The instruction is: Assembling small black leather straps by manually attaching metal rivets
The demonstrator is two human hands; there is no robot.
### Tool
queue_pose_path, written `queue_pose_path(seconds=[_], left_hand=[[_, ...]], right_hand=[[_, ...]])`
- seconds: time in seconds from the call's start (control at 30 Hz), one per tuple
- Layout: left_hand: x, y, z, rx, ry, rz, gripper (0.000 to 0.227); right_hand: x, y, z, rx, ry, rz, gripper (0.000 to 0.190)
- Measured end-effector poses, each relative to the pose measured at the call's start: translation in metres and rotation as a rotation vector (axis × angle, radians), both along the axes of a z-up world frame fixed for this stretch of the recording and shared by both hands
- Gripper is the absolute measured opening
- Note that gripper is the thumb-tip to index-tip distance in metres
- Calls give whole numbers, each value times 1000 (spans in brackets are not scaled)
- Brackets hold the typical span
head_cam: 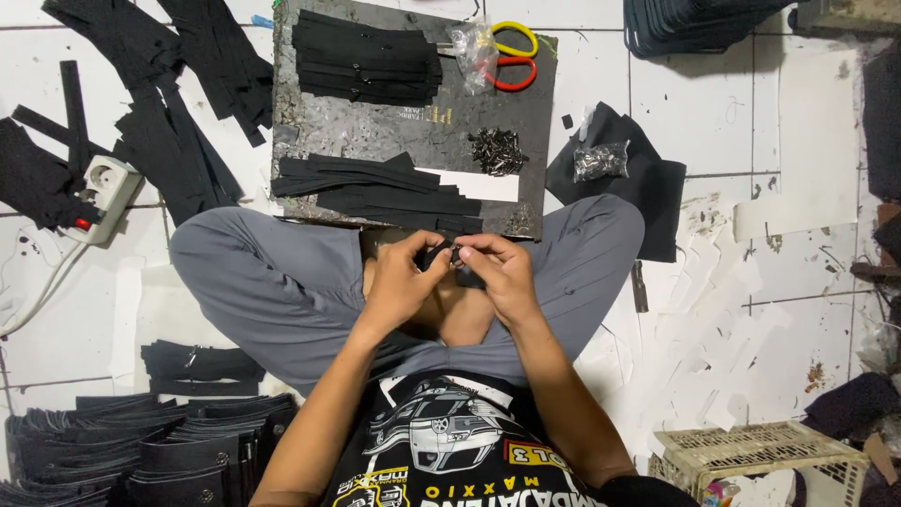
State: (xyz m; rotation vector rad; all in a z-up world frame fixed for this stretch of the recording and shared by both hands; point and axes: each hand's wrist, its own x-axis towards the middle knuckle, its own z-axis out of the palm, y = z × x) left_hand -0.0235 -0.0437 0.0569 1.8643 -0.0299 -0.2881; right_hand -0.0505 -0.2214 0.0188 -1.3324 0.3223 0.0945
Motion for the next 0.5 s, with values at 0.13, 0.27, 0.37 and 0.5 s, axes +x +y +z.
queue_pose_path(seconds=[0.13,0.27,0.37,0.5], left_hand=[[-1,-1,5,-1,-3,-4,12],[0,2,2,10,-33,-36,14],[1,2,-2,11,-39,-54,13],[0,3,-5,24,-58,-87,11]], right_hand=[[3,0,7,-52,-32,35,21],[5,-7,6,-153,-51,120,19],[7,-8,17,-243,-59,187,17],[8,-11,17,-301,-82,244,15]])
